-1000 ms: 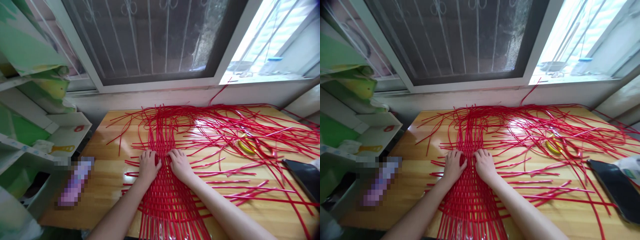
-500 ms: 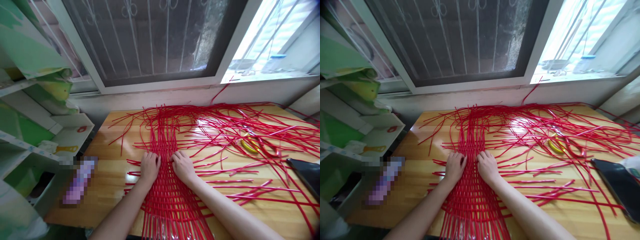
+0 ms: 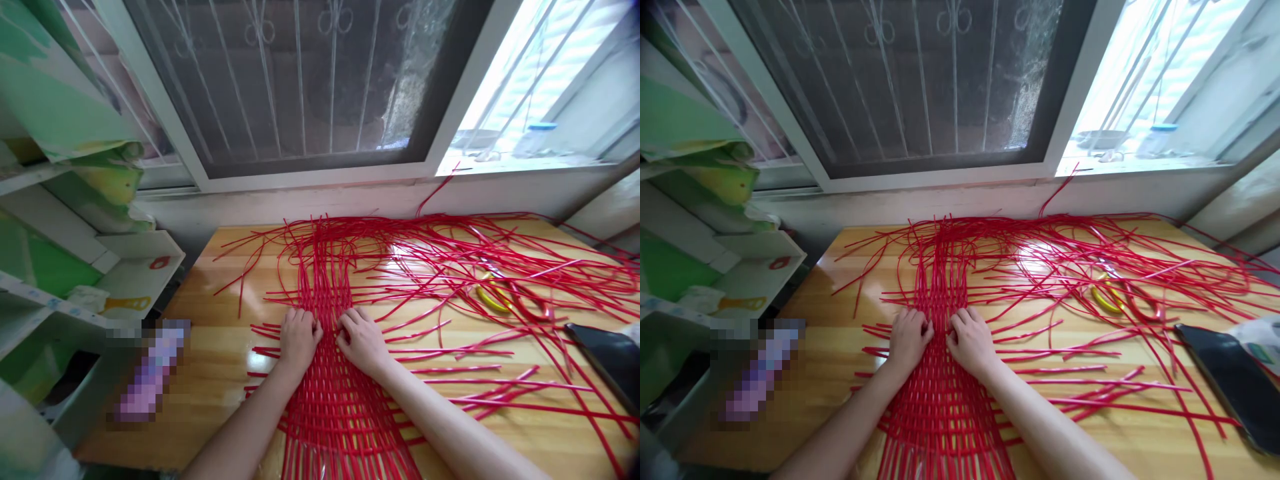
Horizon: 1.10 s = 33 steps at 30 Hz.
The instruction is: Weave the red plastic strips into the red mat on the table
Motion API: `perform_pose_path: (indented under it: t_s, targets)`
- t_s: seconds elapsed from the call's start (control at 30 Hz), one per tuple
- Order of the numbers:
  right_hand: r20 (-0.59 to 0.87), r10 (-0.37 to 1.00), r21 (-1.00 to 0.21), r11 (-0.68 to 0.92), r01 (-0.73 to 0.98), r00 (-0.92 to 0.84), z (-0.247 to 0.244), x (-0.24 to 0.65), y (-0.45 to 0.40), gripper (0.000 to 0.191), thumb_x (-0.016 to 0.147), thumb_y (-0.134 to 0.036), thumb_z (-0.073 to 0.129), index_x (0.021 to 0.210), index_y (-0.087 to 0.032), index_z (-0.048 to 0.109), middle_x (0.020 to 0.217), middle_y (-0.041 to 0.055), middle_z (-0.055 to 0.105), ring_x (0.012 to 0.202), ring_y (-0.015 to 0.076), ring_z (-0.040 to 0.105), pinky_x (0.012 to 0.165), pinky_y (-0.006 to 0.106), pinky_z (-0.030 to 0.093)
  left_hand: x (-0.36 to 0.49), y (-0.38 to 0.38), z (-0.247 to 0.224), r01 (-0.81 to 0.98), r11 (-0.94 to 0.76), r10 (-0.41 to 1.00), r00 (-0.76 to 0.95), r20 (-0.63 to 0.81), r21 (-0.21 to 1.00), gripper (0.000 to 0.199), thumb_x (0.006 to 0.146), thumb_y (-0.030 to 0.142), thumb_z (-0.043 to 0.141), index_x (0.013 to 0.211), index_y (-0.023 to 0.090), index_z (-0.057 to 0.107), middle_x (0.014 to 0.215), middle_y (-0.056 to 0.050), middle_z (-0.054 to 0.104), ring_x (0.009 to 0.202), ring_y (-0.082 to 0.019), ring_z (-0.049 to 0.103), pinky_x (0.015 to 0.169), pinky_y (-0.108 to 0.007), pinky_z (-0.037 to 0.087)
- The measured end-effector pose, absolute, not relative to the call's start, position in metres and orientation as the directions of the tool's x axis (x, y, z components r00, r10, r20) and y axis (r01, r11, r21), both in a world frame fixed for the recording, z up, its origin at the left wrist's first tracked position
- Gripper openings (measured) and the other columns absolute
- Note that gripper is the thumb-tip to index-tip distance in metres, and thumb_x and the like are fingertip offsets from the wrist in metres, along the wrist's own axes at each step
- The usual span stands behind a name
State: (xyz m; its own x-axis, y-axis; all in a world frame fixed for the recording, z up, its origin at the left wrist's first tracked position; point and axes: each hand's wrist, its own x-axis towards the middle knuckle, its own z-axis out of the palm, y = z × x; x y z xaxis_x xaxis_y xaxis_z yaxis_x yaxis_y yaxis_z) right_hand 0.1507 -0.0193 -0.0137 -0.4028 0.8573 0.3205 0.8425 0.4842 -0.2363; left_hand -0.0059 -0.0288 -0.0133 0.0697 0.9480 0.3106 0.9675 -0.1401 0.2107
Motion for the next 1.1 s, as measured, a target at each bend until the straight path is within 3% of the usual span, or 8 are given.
perform_pose_path:
  t_s: [0.13, 0.27, 0.43, 0.67, 0.87, 1.1]
  targets:
    - [0.335, 0.867, -0.245, 0.459, 0.854, -0.37, -0.01, 0.153, -0.017, 0.026, 0.067, -0.017, 0.049, 0.093, -0.017, 0.054, 0.097, 0.0072, 0.052, 0.095, 0.0216, 0.04, 0.086, 0.033, 0.031, -0.006, -0.03, -0.013, 0.965, -0.103, 0.936, 0.013, 0.352, 0.24, 0.013, 0.076, 0.027, 0.048, 0.084, 0.018, 0.052, 0.087, -0.007, 0.053, 0.086, -0.022, 0.046, 0.078, -0.039, 0.039]
    - [0.287, 0.858, -0.278, 0.5, 0.82, -0.425, -0.005, 0.157, -0.006, 0.043, 0.064, -0.016, 0.05, 0.107, -0.016, 0.05, 0.11, 0.0086, 0.048, 0.104, 0.0223, 0.036, 0.092, 0.034, 0.027, -0.009, -0.024, -0.014, 0.95, -0.167, 0.922, 0.056, 0.383, 0.264, 0.035, 0.072, 0.024, 0.051, 0.105, 0.017, 0.047, 0.113, -0.01, 0.045, 0.109, -0.026, 0.037, 0.092, -0.042, 0.033]
    - [0.146, 0.882, -0.26, 0.471, 0.843, -0.448, 0.004, 0.157, 0.009, 0.051, 0.06, -0.022, 0.055, 0.11, -0.017, 0.049, 0.111, 0.0098, 0.047, 0.102, 0.0239, 0.037, 0.087, 0.036, 0.029, -0.014, -0.017, -0.015, 0.929, -0.208, 0.941, 0.104, 0.323, 0.306, 0.04, 0.071, 0.025, 0.05, 0.11, 0.017, 0.044, 0.113, -0.01, 0.044, 0.107, -0.025, 0.039, 0.094, -0.042, 0.033]
    - [0.143, 0.905, -0.195, 0.424, 0.885, -0.402, 0.003, 0.148, 0.009, 0.045, 0.062, -0.019, 0.053, 0.107, -0.019, 0.05, 0.103, 0.009, 0.049, 0.098, 0.0237, 0.038, 0.082, 0.034, 0.028, -0.016, -0.016, -0.013, 0.924, -0.228, 0.942, 0.13, 0.308, 0.307, 0.036, 0.069, 0.023, 0.053, 0.104, 0.017, 0.045, 0.107, -0.008, 0.046, 0.101, -0.023, 0.041, 0.09, -0.039, 0.036]
    - [0.264, 0.87, -0.13, 0.46, 0.878, -0.417, -0.006, 0.148, -0.009, 0.022, 0.07, -0.016, 0.048, 0.091, -0.018, 0.056, 0.09, 0.0069, 0.053, 0.088, 0.0202, 0.043, 0.075, 0.03, 0.03, -0.016, -0.018, -0.015, 0.931, -0.243, 0.933, 0.146, 0.33, 0.274, 0.005, 0.075, 0.023, 0.048, 0.078, 0.019, 0.048, 0.083, -0.004, 0.049, 0.085, -0.019, 0.044, 0.078, -0.035, 0.04]
    - [0.327, 0.822, -0.098, 0.52, 0.848, -0.466, -0.009, 0.151, -0.017, 0.018, 0.076, -0.022, 0.048, 0.091, -0.018, 0.057, 0.092, 0.0076, 0.053, 0.088, 0.0203, 0.043, 0.075, 0.03, 0.032, -0.017, -0.021, -0.014, 0.92, -0.263, 0.918, 0.147, 0.367, 0.289, 0.008, 0.079, 0.025, 0.045, 0.076, 0.019, 0.048, 0.081, -0.003, 0.048, 0.082, -0.018, 0.044, 0.076, -0.034, 0.04]
